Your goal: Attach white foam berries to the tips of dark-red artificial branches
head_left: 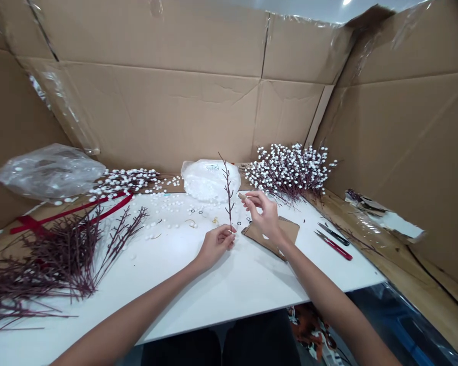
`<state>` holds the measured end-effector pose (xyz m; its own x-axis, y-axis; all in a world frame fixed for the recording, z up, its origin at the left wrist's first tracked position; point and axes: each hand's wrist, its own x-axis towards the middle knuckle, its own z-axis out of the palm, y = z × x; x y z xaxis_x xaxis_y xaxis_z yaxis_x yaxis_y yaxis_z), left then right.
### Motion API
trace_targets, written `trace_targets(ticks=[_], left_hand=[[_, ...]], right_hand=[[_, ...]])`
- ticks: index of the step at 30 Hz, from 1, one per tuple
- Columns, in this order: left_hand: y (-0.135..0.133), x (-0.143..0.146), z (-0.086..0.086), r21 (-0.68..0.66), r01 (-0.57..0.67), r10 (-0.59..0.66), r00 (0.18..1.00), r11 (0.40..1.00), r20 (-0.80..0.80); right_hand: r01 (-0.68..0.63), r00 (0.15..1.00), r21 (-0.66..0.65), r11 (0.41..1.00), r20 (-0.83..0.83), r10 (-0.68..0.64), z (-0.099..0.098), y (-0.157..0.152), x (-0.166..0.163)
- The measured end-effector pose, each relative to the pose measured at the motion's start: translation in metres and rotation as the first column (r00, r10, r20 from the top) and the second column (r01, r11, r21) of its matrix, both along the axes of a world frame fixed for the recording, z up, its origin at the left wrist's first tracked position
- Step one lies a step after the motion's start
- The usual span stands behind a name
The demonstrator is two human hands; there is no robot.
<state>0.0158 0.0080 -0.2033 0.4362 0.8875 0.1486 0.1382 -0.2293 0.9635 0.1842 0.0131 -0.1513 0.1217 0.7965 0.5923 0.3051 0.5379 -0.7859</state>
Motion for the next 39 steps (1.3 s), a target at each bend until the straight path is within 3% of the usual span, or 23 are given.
trace_targets(ticks=[5,13,19,23,31,39], left_hand=[[0.0,0.0,-0.001,-0.007,0.016,-0.016,1.0,1.0,-0.002],[-0.001,0.003,0.002,-0.062,0.014,-0.012,0.999,0.998,0.031],[-0.002,0.002,0.002,-0.051,0.012,-0.01,1.0,0.999,0.028],[-0.002,0.003,0.002,-0.043,0.014,-0.013,1.0,0.999,0.006],[-0.002,0.004,0.002,-0.032,0.019,-0.02,1.0,0.999,-0.016],[-0.001,0.005,0.001,-0.039,0.03,-0.03,1.0,0.999,-0.003]], right_hand=[[0.105,0.973,0.077,0.991,0.2,-0.119,-0.01,-0.005,0.0],[0.157,0.926,0.146,0.977,0.322,-0.197,-0.018,0.0,-0.001],[0.254,0.915,0.202,0.946,0.267,-0.303,-0.018,-0.002,0.0],[0.295,0.897,0.338,0.893,0.223,-0.381,-0.016,-0.004,0.001],[0.269,0.872,0.482,0.834,0.247,-0.424,-0.017,-0.001,-0.001],[0.219,0.866,0.5,0.838,0.295,-0.403,-0.013,-0.004,-0.001]])
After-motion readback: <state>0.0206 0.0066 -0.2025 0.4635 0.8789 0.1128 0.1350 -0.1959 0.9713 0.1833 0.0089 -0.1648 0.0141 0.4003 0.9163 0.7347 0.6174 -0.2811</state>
